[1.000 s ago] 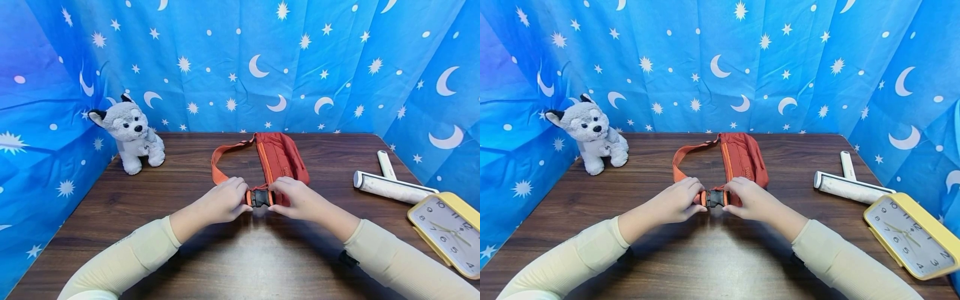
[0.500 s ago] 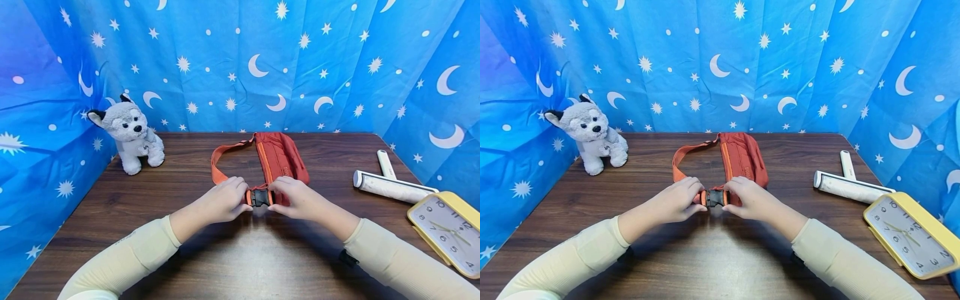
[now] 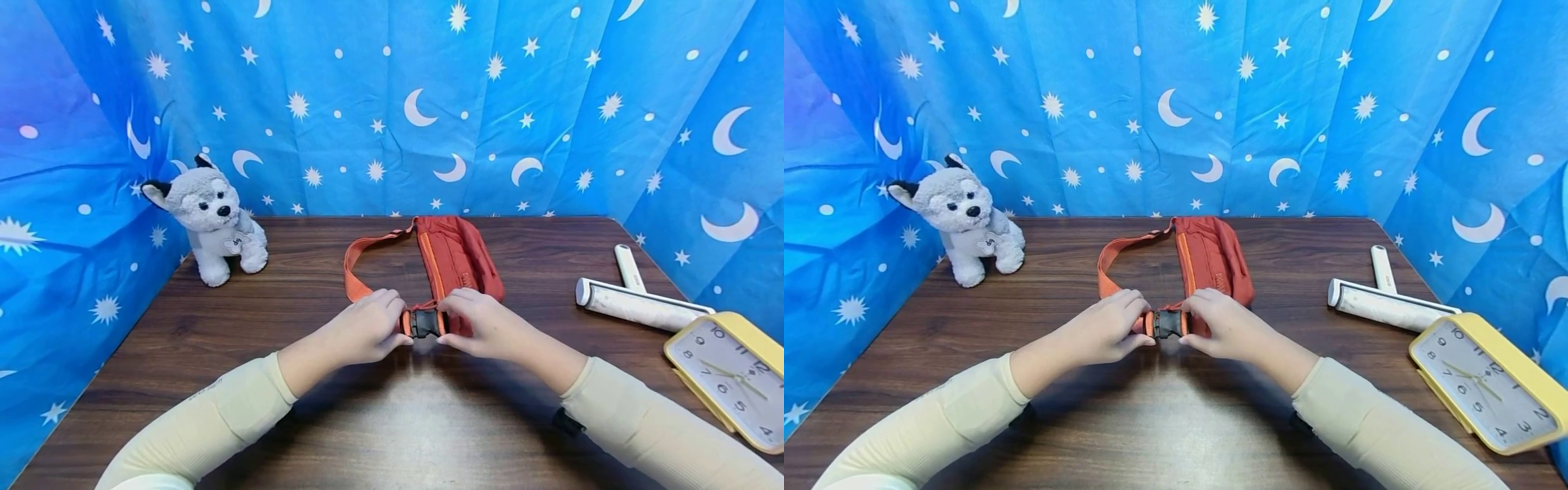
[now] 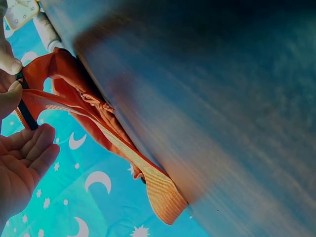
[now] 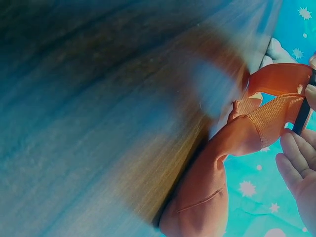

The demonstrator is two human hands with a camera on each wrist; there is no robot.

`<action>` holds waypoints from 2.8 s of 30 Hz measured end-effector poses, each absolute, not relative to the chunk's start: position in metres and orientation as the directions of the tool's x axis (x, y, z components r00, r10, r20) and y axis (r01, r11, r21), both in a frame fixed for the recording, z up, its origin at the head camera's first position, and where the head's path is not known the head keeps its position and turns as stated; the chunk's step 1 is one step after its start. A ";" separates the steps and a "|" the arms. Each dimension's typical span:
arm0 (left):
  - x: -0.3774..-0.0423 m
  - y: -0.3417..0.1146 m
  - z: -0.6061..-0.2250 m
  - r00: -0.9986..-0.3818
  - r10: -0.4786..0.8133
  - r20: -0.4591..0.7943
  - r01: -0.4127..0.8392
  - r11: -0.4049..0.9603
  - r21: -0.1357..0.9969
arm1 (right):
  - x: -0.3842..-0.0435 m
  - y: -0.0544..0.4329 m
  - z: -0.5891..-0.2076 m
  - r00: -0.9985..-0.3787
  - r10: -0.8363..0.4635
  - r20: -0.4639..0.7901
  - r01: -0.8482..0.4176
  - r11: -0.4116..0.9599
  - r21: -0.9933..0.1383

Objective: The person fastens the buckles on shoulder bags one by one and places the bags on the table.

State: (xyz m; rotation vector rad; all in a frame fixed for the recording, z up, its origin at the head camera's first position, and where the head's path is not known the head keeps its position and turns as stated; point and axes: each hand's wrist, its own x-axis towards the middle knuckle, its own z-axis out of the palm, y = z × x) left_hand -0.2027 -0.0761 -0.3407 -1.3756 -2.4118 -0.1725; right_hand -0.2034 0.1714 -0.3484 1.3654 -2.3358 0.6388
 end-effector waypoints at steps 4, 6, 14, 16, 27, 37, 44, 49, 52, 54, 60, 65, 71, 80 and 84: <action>-0.202 -0.076 -0.341 -0.462 0.808 0.365 0.854 0.516 -0.063 | -0.202 0.172 -0.348 -0.477 -0.718 0.507 -0.875 0.442 -0.198; -0.202 -0.075 -0.341 -0.461 0.809 0.364 0.854 0.516 -0.064 | -0.202 0.172 -0.349 -0.480 -0.717 0.505 -0.873 0.446 -0.197; -0.202 -0.075 -0.342 -0.478 0.803 0.356 0.844 0.532 -0.066 | -0.202 0.171 -0.349 -0.476 -0.716 0.511 -0.876 0.438 -0.202; -0.202 -0.075 -0.342 -0.483 0.801 0.353 0.842 0.536 -0.064 | -0.202 0.171 -0.350 -0.473 -0.716 0.513 -0.878 0.435 -0.201; -0.202 -0.076 -0.342 -0.479 0.800 0.360 0.842 0.535 -0.068 | -0.202 0.171 -0.348 -0.485 -0.717 0.501 -0.872 0.444 -0.208; -0.203 -0.075 -0.342 -0.478 0.799 0.366 0.842 0.536 -0.070 | -0.203 0.171 -0.349 -0.483 -0.717 0.503 -0.872 0.447 -0.199; -0.204 -0.075 -0.343 -0.479 0.800 0.361 0.842 0.536 -0.070 | -0.204 0.170 -0.348 -0.469 -0.719 0.512 -0.879 0.435 -0.195; -0.203 -0.075 -0.343 -0.482 0.800 0.359 0.840 0.538 -0.070 | -0.204 0.170 -0.348 -0.459 -0.722 0.517 -0.884 0.431 -0.183; -0.203 -0.075 -0.343 -0.475 0.802 0.363 0.843 0.532 -0.073 | -0.204 0.170 -0.348 -0.466 -0.722 0.512 -0.880 0.435 -0.188; -0.203 -0.074 -0.343 -0.471 0.802 0.367 0.846 0.529 -0.069 | -0.204 0.170 -0.348 -0.473 -0.722 0.506 -0.877 0.440 -0.192; -0.203 -0.075 -0.343 -0.480 0.799 0.362 0.844 0.534 -0.059 | -0.204 0.169 -0.350 -0.472 -0.722 0.505 -0.877 0.443 -0.186; -0.203 -0.075 -0.344 -0.472 0.802 0.367 0.847 0.528 -0.063 | -0.203 0.169 -0.350 -0.477 -0.719 0.505 -0.874 0.445 -0.192; -0.202 -0.074 -0.344 -0.459 0.806 0.373 0.855 0.515 -0.060 | -0.200 0.167 -0.348 -0.491 -0.721 0.489 -0.868 0.455 -0.201; -0.202 -0.074 -0.342 -0.461 0.812 0.358 0.856 0.513 -0.062 | -0.199 0.166 -0.347 -0.495 -0.722 0.483 -0.864 0.470 -0.182; -0.202 -0.074 -0.342 -0.454 0.816 0.358 0.860 0.506 -0.062 | -0.199 0.165 -0.346 -0.490 -0.728 0.479 -0.867 0.463 -0.183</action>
